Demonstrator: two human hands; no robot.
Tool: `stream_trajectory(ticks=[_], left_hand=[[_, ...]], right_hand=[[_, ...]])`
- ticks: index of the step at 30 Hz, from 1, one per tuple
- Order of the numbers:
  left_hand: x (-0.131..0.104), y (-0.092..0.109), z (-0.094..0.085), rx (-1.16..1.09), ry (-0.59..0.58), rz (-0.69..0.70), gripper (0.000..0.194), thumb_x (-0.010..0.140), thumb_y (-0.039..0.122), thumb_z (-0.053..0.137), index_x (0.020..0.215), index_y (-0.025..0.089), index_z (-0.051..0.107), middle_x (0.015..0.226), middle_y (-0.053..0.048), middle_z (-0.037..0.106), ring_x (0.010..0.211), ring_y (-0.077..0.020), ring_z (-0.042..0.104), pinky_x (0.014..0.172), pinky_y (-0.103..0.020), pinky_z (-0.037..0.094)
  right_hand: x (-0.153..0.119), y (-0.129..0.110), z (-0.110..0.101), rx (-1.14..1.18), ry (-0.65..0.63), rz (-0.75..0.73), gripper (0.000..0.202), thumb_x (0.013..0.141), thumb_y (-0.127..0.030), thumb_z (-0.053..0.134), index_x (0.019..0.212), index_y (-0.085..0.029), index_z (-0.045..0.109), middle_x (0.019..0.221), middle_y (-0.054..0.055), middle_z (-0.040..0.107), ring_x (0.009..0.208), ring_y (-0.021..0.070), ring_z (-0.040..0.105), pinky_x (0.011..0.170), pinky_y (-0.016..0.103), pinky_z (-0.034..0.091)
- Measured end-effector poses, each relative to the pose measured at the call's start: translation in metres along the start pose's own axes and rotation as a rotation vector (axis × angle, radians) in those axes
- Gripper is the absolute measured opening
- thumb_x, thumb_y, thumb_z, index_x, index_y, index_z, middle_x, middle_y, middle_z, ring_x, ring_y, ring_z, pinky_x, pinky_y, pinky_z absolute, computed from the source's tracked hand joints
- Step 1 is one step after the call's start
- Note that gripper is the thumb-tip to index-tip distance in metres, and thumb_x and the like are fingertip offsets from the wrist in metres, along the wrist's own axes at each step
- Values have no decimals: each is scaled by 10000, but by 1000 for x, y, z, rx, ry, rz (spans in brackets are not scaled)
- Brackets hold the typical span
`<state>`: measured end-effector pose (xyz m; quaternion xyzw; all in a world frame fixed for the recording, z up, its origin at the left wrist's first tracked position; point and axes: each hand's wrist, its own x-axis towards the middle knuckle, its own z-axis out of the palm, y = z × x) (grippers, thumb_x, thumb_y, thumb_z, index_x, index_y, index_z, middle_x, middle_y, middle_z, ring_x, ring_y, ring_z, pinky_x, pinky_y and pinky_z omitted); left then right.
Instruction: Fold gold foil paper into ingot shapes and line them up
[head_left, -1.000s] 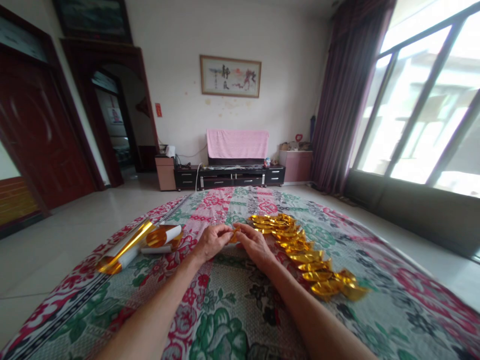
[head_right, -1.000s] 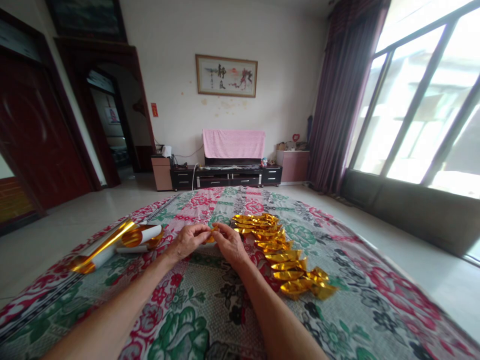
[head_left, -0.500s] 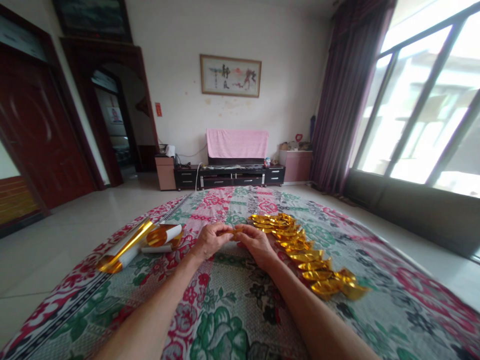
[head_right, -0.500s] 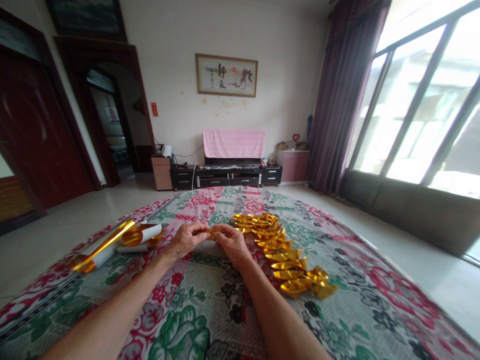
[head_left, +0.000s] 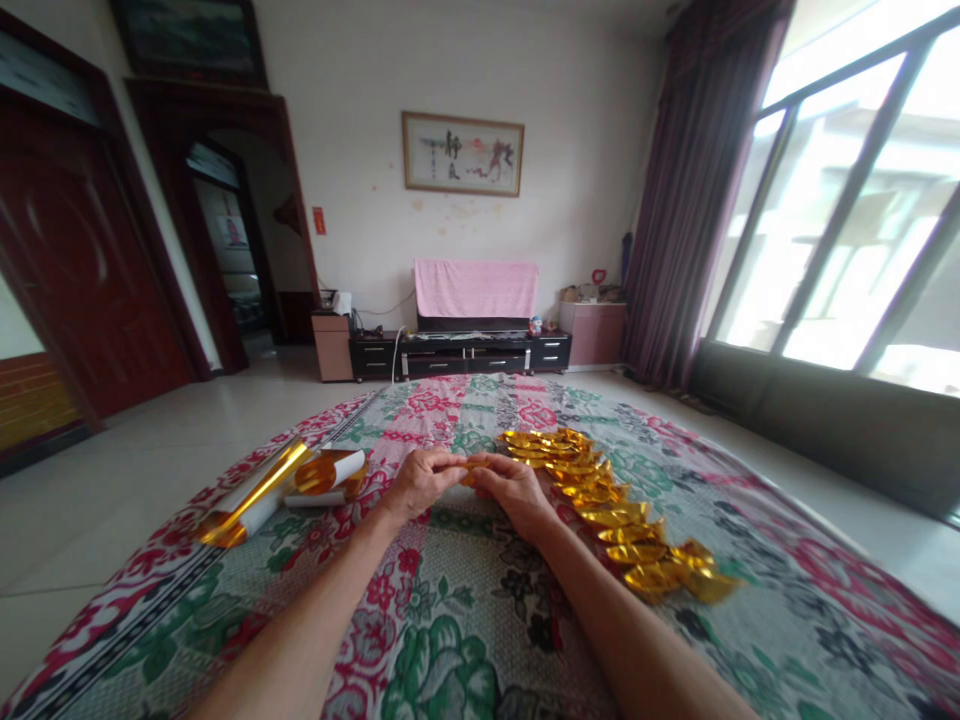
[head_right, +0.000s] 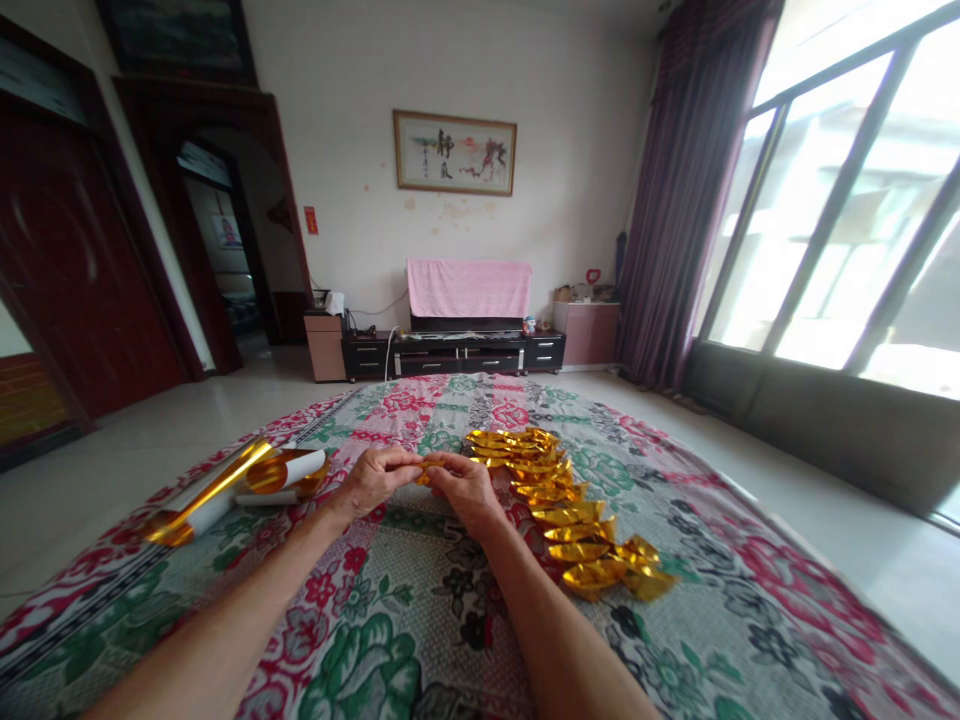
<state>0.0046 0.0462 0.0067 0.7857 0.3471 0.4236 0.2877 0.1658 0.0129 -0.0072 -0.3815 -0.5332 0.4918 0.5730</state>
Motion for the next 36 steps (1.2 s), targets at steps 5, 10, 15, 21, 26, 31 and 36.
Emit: stream_trajectory(ticks=[5, 10, 15, 21, 26, 31, 36], left_hand=[[0, 0, -1, 5, -12, -23, 245, 718, 304, 590, 873, 153, 707, 802, -61, 684, 751, -152, 599, 691, -231, 450], [0, 1, -1, 6, -14, -46, 238, 708, 299, 591, 861, 159, 708, 797, -56, 690, 731, -151, 601, 671, -223, 448], [-1, 2, -1, 20, -10, -56, 229, 695, 287, 599, 851, 160, 709, 794, -55, 697, 728, -153, 605, 673, -223, 448], [-2, 0, -2, 36, -15, -69, 211, 694, 279, 590, 828, 175, 715, 763, -34, 693, 674, -139, 600, 631, -214, 447], [-2, 0, -2, 27, -13, -92, 204, 672, 277, 599, 793, 166, 720, 745, -37, 694, 656, -140, 589, 607, -207, 433], [-2, 2, -2, 13, -26, -139, 202, 665, 274, 585, 765, 160, 719, 661, -19, 682, 564, -113, 545, 529, -180, 388], [-3, 5, -1, 9, -27, -146, 205, 672, 280, 570, 757, 166, 718, 628, -9, 669, 539, -107, 528, 508, -183, 372]], right_hand=[[1, 1, -1, -48, -12, 3, 314, 642, -390, 658, 875, -179, 683, 731, 11, 668, 608, 117, 551, 582, 232, 436], [1, 1, -1, -56, -16, -7, 293, 648, -383, 651, 855, -179, 686, 685, 2, 650, 572, 104, 521, 564, 221, 425], [2, 1, 0, -72, -28, -9, 296, 636, -401, 651, 820, -172, 687, 655, -7, 633, 538, 91, 489, 538, 212, 403], [2, 1, -1, -78, -49, 20, 277, 625, -393, 660, 784, -167, 683, 622, -23, 603, 526, 82, 472, 538, 208, 399], [3, 0, -2, -81, -68, 52, 264, 618, -391, 662, 765, -174, 689, 635, -23, 606, 541, 86, 485, 557, 211, 419], [4, 0, -2, -101, -78, 62, 271, 608, -403, 665, 752, -176, 695, 653, -15, 617, 542, 89, 492, 553, 213, 426], [5, 1, -2, -98, -73, 51, 256, 603, -392, 670, 739, -176, 691, 635, -22, 606, 529, 84, 483, 545, 212, 419]])
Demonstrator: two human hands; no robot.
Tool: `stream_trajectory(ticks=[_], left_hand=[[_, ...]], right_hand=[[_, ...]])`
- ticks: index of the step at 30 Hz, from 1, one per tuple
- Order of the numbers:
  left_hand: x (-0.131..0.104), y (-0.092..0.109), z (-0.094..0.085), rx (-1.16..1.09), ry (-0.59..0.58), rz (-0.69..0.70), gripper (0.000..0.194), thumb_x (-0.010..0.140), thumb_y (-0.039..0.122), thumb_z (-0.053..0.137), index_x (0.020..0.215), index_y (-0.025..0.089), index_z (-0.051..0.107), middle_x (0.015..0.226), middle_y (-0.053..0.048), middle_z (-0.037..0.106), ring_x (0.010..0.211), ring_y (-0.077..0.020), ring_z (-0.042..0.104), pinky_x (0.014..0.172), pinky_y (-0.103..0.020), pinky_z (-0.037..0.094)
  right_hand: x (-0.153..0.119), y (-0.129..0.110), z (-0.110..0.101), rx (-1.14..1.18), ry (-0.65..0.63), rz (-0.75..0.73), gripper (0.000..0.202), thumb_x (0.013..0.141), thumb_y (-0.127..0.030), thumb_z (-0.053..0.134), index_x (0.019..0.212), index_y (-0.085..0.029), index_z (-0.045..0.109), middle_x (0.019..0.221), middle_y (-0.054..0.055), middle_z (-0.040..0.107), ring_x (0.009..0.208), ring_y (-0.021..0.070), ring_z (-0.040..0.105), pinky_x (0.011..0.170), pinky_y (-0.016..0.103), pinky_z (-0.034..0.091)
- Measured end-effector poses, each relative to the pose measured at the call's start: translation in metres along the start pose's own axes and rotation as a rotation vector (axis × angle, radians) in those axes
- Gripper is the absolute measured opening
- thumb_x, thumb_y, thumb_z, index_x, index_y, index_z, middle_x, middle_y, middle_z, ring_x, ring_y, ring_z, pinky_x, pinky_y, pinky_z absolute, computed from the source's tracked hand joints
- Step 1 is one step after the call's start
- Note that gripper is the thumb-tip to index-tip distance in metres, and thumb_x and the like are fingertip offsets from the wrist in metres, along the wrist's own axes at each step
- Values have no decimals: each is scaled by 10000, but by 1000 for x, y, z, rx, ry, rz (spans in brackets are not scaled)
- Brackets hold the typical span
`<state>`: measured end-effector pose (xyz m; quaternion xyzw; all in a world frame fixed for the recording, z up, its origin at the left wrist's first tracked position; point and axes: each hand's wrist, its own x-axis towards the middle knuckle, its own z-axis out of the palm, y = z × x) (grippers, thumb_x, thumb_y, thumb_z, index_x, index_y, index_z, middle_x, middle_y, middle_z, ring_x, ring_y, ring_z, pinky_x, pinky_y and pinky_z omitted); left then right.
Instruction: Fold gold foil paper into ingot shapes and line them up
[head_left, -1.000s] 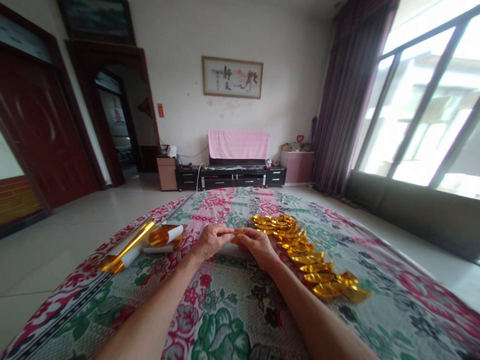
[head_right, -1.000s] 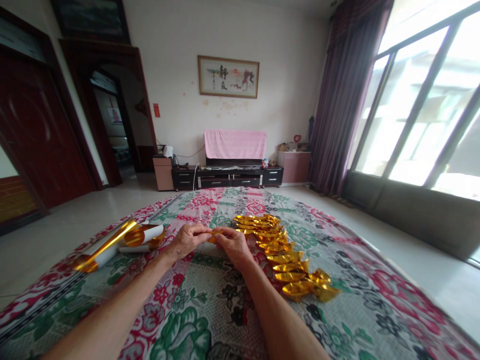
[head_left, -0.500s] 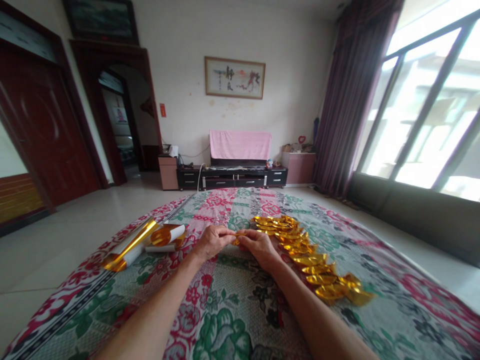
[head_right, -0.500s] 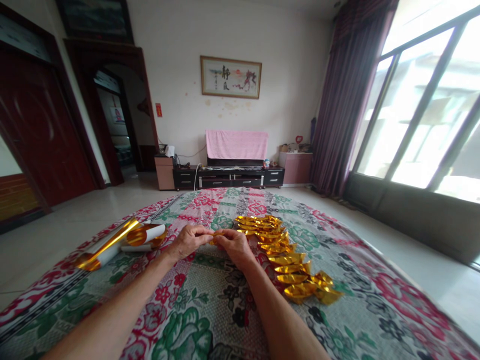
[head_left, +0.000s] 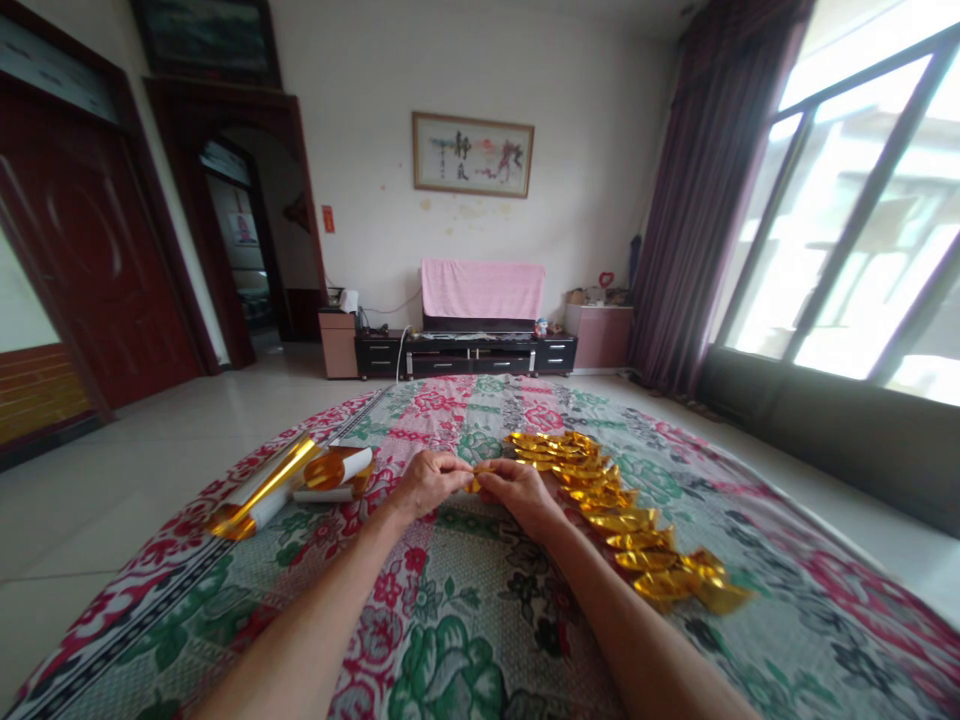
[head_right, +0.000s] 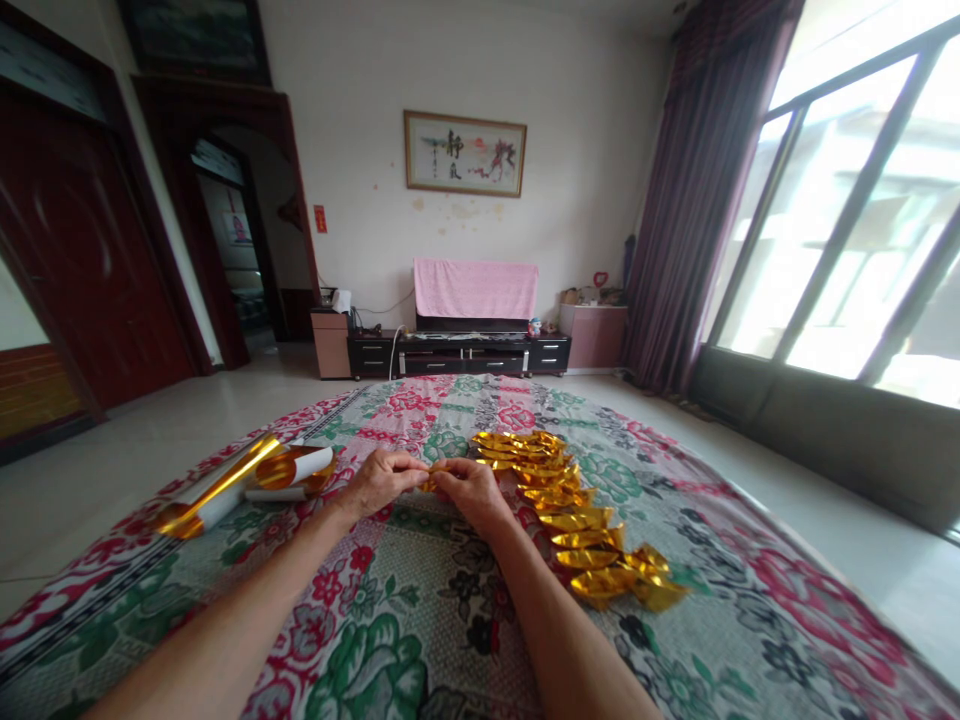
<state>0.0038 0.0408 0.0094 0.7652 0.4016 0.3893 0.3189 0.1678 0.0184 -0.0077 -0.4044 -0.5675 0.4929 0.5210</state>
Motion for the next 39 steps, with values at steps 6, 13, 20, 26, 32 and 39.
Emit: stream_trajectory(ticks=[6, 13, 20, 26, 32, 39], left_hand=[[0, 3, 0, 14, -1, 2, 200, 678, 277, 558, 734, 167, 715, 615, -7, 657, 540, -113, 534, 528, -197, 380], [-1, 5, 0, 20, -9, -15, 203, 684, 285, 548, 718, 166, 708, 563, 7, 621, 514, -111, 509, 498, -203, 362], [0, 3, 1, 43, -26, 12, 220, 702, 294, 551, 747, 134, 695, 604, -11, 643, 549, -115, 541, 511, -198, 376], [1, -1, -1, 14, -4, 55, 203, 673, 268, 603, 795, 126, 682, 735, -42, 682, 673, -136, 594, 624, -213, 442], [1, -1, -2, 29, 65, 159, 187, 689, 292, 616, 767, 139, 689, 724, -43, 653, 674, -128, 582, 623, -206, 441], [0, 4, -2, 30, 111, 220, 185, 699, 266, 615, 818, 141, 682, 753, -40, 643, 685, -122, 582, 622, -196, 446]], right_hand=[[0, 1, 0, 22, 6, 6, 239, 603, -378, 678, 720, -170, 682, 600, -35, 581, 514, 78, 473, 549, 214, 413], [0, 2, 1, 17, 11, 4, 204, 627, -356, 671, 714, -171, 669, 600, -32, 576, 518, 79, 473, 541, 209, 414], [1, 5, 0, -22, 8, -26, 250, 637, -404, 654, 708, -165, 658, 587, -30, 563, 524, 85, 478, 541, 210, 427], [-3, -1, 1, 3, 27, -36, 249, 631, -404, 658, 755, -189, 677, 674, -15, 623, 617, 118, 540, 586, 227, 447], [-7, -4, 0, 41, 65, -25, 259, 620, -385, 681, 800, -199, 690, 720, -3, 636, 671, 129, 559, 606, 229, 451], [-6, -3, -2, 138, 74, -29, 257, 629, -368, 695, 812, -187, 688, 709, -3, 640, 650, 113, 554, 630, 229, 444]])
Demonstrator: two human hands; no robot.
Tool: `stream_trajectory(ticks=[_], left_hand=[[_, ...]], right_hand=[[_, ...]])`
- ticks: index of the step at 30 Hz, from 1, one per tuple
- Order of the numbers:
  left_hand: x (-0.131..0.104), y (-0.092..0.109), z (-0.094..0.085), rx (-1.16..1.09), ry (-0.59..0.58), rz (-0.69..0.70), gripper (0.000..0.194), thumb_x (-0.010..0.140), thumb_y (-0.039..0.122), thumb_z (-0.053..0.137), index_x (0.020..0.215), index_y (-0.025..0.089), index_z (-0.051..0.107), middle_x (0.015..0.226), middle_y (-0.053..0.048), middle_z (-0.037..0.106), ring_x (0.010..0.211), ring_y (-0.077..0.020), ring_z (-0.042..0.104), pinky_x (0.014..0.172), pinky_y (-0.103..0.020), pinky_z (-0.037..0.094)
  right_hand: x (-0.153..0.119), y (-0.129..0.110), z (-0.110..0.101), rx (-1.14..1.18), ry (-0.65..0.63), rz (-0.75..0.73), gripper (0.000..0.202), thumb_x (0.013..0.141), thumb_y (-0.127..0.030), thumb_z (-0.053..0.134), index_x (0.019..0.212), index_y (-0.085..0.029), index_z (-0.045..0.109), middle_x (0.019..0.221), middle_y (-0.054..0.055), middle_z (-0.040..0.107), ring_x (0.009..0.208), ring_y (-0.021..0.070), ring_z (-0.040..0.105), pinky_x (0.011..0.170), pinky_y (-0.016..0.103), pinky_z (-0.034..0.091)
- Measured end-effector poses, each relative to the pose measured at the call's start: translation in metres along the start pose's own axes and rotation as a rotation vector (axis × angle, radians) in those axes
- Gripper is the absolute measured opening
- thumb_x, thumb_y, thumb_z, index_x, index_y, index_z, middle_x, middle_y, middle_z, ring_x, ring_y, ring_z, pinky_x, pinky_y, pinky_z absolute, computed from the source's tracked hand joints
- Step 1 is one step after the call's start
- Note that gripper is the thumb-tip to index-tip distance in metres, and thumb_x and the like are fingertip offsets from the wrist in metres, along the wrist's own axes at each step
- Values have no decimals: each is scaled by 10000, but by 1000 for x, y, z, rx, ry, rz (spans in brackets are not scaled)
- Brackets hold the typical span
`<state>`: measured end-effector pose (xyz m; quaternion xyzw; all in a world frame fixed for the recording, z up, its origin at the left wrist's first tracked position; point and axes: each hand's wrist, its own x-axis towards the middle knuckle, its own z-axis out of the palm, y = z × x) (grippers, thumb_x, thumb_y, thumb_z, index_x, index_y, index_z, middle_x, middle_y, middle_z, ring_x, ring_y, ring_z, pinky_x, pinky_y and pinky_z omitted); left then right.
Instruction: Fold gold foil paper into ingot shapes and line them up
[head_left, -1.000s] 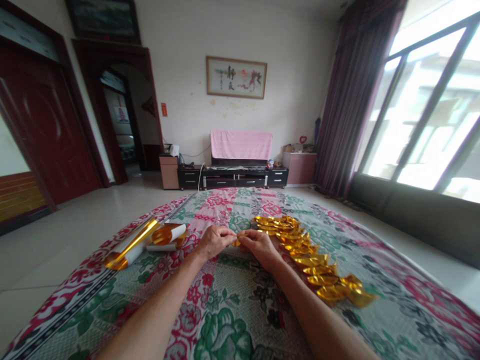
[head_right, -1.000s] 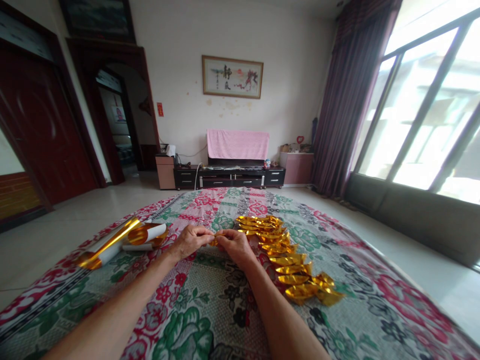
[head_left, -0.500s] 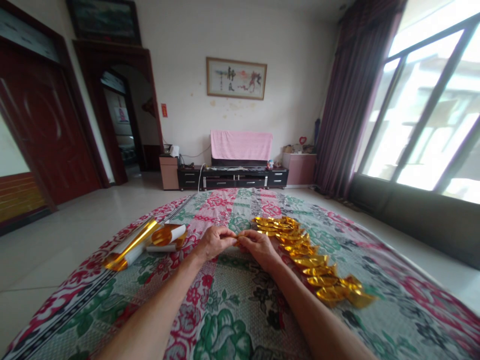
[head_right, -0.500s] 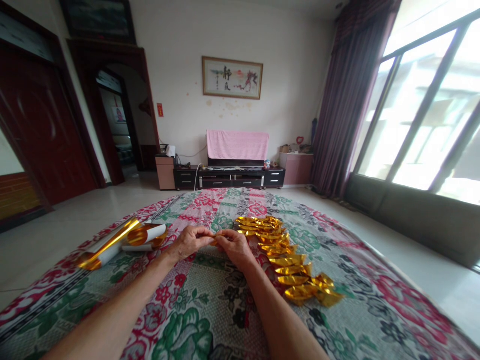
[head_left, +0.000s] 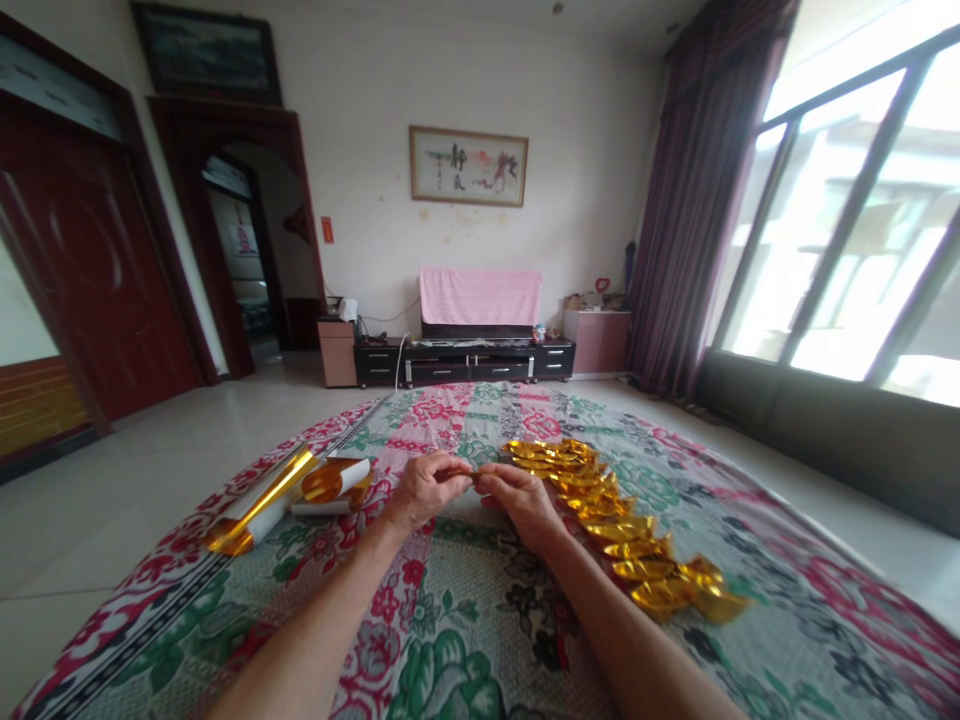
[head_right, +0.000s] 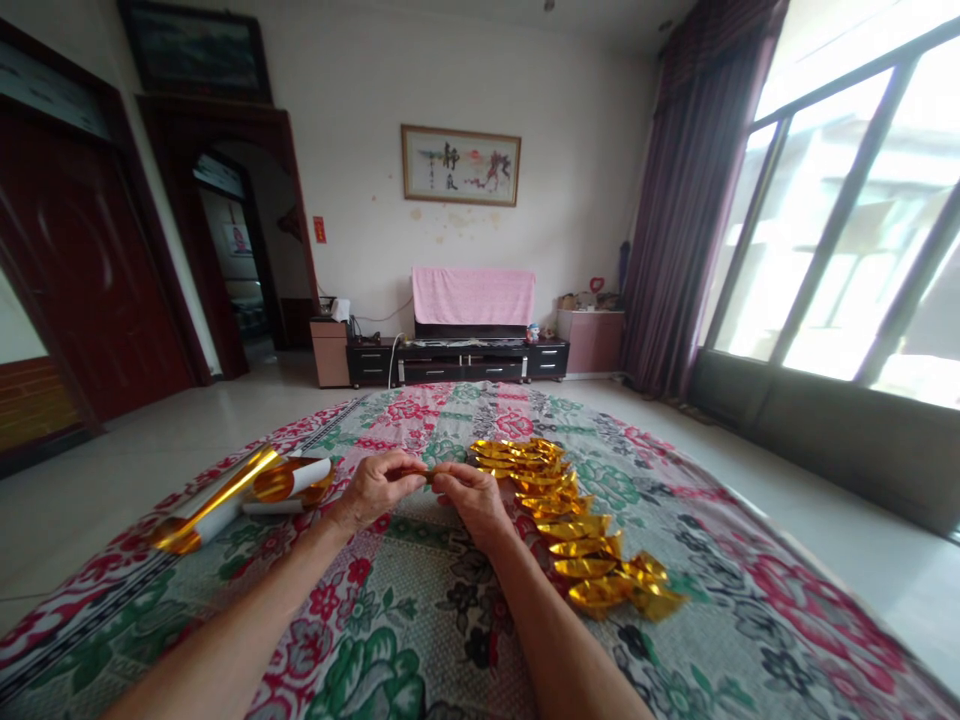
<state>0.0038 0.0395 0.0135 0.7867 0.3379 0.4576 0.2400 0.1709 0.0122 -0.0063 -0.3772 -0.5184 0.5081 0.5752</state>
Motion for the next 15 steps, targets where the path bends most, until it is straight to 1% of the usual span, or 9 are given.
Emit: stream_trajectory(ticks=[4, 7, 15], left_hand=[[1, 1, -1, 18, 14, 3, 168, 697, 231, 610, 825, 153, 686, 761, -31, 652, 695, -119, 581, 645, -198, 447], [1, 0, -1, 30, 16, 2, 174, 702, 233, 605, 832, 156, 691, 749, -28, 656, 677, -116, 578, 636, -199, 444], [1, -2, -3, 0, -26, -59, 180, 704, 259, 608, 810, 155, 709, 724, -37, 673, 668, -124, 588, 636, -207, 441]], right_hand=[[0, 0, 0, 61, -29, 0, 257, 637, -372, 693, 813, -184, 681, 663, -9, 634, 610, 100, 543, 614, 223, 433], [0, -1, 1, 91, -52, 1, 254, 642, -368, 691, 811, -178, 676, 681, -2, 642, 600, 94, 538, 605, 218, 429], [1, 2, -1, 85, -39, 48, 291, 617, -382, 704, 815, -171, 676, 659, -3, 633, 583, 97, 540, 628, 242, 442]])
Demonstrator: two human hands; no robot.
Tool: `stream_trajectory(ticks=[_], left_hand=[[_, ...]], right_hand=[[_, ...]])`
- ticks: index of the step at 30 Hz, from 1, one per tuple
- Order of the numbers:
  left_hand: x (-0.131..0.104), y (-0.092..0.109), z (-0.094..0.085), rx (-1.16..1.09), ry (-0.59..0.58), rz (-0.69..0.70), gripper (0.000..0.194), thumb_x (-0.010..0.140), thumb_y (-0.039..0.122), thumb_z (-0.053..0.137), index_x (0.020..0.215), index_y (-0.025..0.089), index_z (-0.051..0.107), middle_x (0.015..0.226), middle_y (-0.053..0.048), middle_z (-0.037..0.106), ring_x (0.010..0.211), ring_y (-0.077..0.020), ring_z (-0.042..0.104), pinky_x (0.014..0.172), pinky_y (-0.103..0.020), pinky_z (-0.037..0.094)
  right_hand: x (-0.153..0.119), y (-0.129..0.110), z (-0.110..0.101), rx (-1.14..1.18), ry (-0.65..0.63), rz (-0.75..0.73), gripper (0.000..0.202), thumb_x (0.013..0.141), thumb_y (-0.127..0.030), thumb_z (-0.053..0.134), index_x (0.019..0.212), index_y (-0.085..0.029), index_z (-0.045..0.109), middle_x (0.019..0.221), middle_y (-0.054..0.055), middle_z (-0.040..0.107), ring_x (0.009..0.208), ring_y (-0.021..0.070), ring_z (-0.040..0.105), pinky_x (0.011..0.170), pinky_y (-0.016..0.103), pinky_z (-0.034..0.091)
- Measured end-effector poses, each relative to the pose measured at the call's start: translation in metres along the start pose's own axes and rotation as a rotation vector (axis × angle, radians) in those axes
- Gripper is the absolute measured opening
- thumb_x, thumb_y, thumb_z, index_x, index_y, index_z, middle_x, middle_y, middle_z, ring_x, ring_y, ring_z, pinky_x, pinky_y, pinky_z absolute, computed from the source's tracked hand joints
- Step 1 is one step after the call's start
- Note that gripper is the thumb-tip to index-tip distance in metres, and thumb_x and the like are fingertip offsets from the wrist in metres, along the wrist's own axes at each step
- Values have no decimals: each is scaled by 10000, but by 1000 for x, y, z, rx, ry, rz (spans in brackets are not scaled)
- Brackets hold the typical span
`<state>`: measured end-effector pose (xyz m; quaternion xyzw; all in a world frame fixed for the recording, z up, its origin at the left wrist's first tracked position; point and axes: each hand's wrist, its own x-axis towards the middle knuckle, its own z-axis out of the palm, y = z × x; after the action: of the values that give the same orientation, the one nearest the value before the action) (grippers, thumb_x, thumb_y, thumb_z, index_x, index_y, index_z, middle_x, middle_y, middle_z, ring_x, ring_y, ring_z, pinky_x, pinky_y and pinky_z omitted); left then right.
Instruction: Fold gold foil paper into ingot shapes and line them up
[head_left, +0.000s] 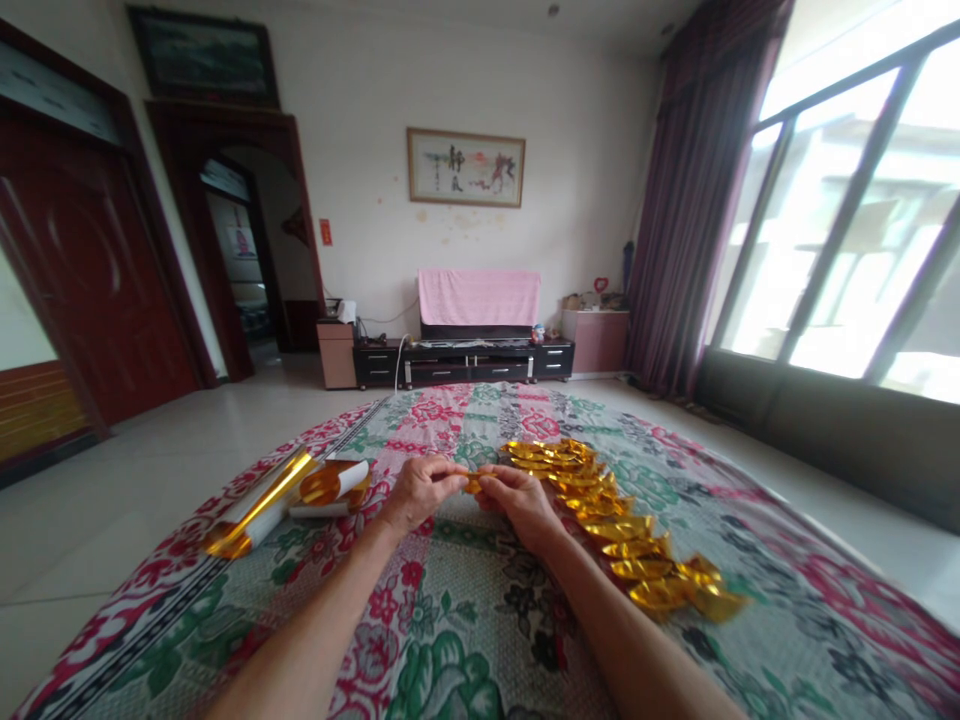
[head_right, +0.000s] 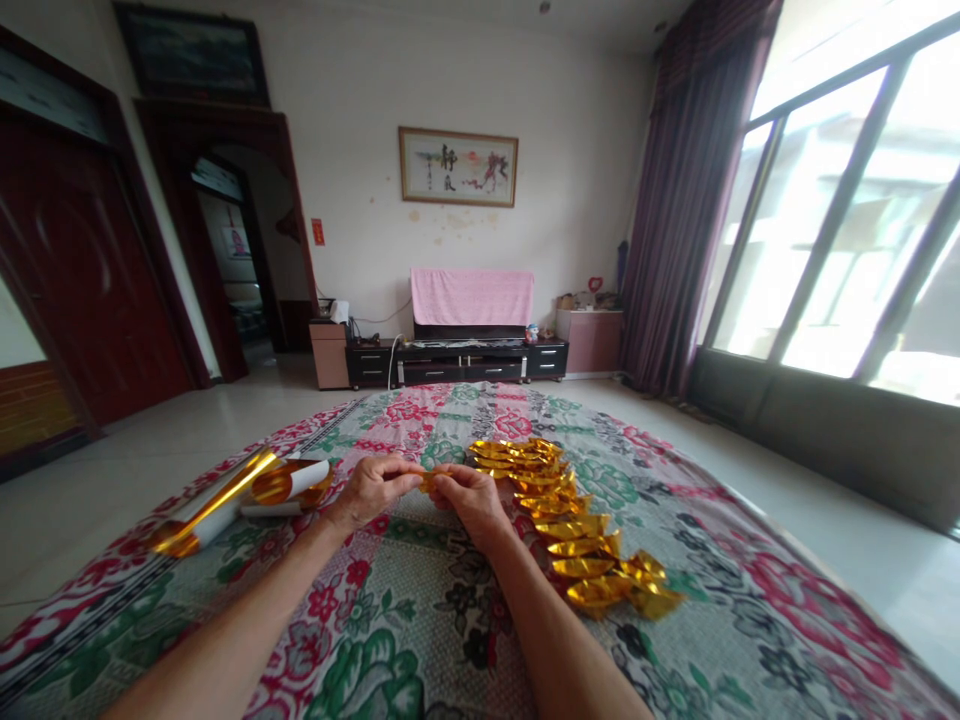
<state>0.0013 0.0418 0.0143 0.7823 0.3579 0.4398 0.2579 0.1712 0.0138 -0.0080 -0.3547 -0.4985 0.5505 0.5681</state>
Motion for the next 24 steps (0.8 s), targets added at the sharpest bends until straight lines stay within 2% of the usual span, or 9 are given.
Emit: stream_trajectory(ticks=[11, 17, 24], left_hand=[[-1, 2, 0, -40, -27, -108, 201, 710, 282, 574, 787, 146, 700, 644, -8, 644, 567, -96, 529, 528, -188, 388], [-2, 4, 0, 26, -29, -31, 165, 719, 256, 551, 683, 158, 678, 690, -12, 650, 661, -123, 563, 630, -213, 419], [-2, 0, 3, 43, -28, -7, 192, 697, 273, 593, 799, 147, 696, 740, -44, 670, 680, -137, 590, 636, -220, 442]], right_hand=[[2, 1, 1, -37, 15, -17, 327, 589, -419, 705, 783, -159, 666, 633, 0, 625, 543, 92, 516, 574, 229, 421], [2, 3, 1, -138, -2, -44, 307, 622, -449, 667, 744, -167, 656, 585, -21, 588, 528, 93, 495, 545, 218, 397], [2, 3, 1, -230, -8, -84, 314, 662, -466, 615, 732, -165, 669, 542, -30, 543, 493, 80, 434, 489, 203, 335]])
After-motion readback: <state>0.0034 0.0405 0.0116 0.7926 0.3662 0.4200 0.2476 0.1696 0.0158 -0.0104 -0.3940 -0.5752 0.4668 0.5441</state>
